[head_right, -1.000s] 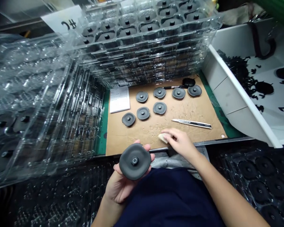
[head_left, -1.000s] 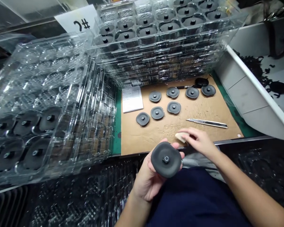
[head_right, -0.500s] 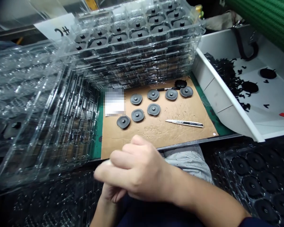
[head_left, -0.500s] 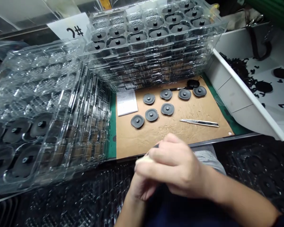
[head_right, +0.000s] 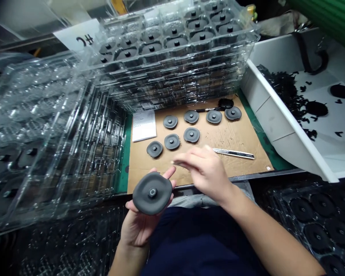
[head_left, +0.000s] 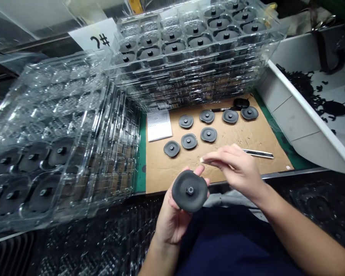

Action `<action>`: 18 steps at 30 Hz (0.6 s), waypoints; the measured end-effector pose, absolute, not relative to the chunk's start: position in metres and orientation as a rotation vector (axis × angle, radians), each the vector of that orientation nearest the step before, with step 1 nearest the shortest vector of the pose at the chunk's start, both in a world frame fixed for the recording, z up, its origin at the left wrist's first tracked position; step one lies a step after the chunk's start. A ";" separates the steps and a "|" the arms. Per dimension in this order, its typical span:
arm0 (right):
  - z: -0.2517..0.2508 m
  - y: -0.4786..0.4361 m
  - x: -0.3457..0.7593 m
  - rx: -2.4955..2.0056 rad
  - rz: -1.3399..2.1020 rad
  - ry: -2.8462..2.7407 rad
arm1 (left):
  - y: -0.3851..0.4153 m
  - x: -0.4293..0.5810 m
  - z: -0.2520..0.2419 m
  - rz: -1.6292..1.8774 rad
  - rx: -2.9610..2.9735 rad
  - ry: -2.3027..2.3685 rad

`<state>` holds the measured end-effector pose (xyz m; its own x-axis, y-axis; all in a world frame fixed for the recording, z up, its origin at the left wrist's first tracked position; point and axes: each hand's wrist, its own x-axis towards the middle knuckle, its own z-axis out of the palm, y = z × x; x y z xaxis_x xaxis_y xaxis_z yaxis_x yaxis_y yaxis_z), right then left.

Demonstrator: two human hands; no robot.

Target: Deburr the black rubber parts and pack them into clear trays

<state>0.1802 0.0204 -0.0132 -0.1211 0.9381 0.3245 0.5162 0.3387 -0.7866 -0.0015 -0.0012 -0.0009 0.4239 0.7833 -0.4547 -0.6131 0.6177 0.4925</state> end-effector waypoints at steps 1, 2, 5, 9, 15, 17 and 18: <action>-0.029 0.017 0.185 -1.383 0.701 -1.709 | -0.001 -0.004 -0.002 0.894 0.259 0.686; -0.045 0.012 0.188 -1.453 0.762 -1.659 | -0.001 -0.005 -0.003 0.899 0.249 0.673; -0.080 -0.002 0.191 -1.587 0.876 -1.591 | 0.000 -0.007 -0.007 0.895 0.236 0.687; -0.060 0.001 0.185 -1.658 0.868 -1.514 | 0.001 -0.001 -0.009 0.886 0.253 0.734; 0.030 0.008 0.156 -1.178 0.589 -1.841 | 0.004 0.003 -0.010 0.915 0.315 0.856; 0.037 0.006 0.147 -1.093 0.643 -1.956 | 0.005 0.002 -0.012 0.944 0.336 0.872; 0.037 0.006 0.143 -1.086 0.694 -1.992 | 0.006 0.002 -0.012 0.964 0.342 0.881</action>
